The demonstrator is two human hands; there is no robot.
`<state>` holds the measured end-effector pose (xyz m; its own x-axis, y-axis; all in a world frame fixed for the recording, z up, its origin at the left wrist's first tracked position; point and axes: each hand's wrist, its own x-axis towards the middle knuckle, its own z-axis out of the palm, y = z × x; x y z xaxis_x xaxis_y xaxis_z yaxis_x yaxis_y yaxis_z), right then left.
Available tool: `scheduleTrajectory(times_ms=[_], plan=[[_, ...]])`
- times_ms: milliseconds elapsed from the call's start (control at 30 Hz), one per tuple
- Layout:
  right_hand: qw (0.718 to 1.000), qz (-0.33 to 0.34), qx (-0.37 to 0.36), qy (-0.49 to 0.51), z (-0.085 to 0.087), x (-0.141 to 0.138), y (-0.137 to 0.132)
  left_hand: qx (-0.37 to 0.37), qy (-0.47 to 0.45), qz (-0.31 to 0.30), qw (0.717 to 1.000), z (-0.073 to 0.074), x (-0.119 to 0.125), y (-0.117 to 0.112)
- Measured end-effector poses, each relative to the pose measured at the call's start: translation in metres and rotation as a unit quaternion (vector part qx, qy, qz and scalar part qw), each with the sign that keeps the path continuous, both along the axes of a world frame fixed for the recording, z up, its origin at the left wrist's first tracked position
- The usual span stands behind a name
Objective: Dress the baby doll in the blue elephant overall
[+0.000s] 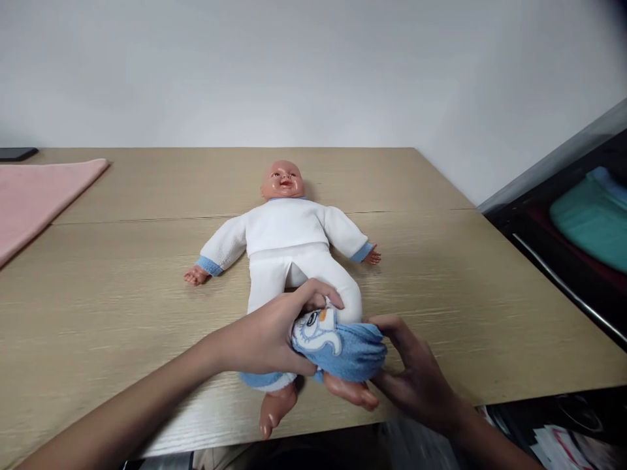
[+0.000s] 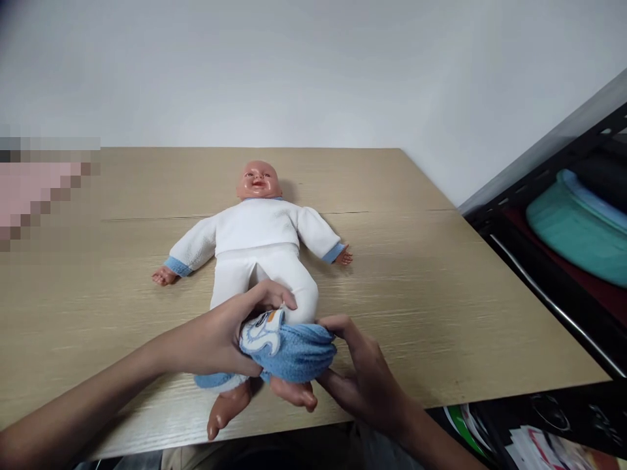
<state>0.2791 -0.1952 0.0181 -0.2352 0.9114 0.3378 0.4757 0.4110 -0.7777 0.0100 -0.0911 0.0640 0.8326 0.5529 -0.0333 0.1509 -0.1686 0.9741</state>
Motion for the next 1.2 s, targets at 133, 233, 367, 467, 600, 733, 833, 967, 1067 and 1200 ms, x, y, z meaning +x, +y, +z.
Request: scheduleTrajectory(times_ms=[133, 233, 367, 467, 600, 733, 833, 967, 1067, 1200], plan=[[0.999, 0.028, 0.03, -0.002, 0.004, 0.01, 0.014, 0.023, -0.009, -0.013, 1.0, 0.002, -0.007, 0.01], [0.997, 0.077, 0.01, 0.004, 0.006, 0.018, 0.029, 0.037, 0.002, -0.025, 0.999, 0.004, -0.009, 0.016], [0.977, 0.123, -0.13, 0.112, -0.001, 0.025, 0.047, 0.074, 0.029, -0.051, 0.996, 0.005, -0.006, 0.015], [0.924, 0.122, -0.289, 0.219, -0.009, 0.024, 0.056, 0.073, 0.072, -0.026, 0.994, 0.004, -0.004, 0.012], [0.898, 0.179, -0.351, 0.194, -0.005, 0.025, 0.064, 0.029, 0.076, -0.005, 0.997, 0.007, -0.002, 0.009], [0.933, 0.212, -0.278, 0.083, 0.007, 0.03, 0.069, 0.055, 0.086, 0.027, 0.994, 0.016, -0.006, -0.002], [0.929, 0.206, -0.283, 0.119, 0.009, 0.03, 0.07, 0.109, 0.11, 0.089, 0.984, 0.015, -0.022, -0.019], [0.941, 0.12, -0.287, 0.136, 0.005, 0.02, 0.076, 0.129, 0.141, 0.197, 0.962, -0.001, -0.058, -0.042], [0.957, 0.078, -0.245, 0.132, 0.003, 0.006, 0.085, 0.039, 0.119, 0.219, 0.968, -0.015, -0.083, -0.049], [0.97, 0.04, -0.204, 0.125, 0.002, -0.008, 0.1, -0.044, 0.119, 0.213, 0.969, -0.023, -0.098, -0.041]])
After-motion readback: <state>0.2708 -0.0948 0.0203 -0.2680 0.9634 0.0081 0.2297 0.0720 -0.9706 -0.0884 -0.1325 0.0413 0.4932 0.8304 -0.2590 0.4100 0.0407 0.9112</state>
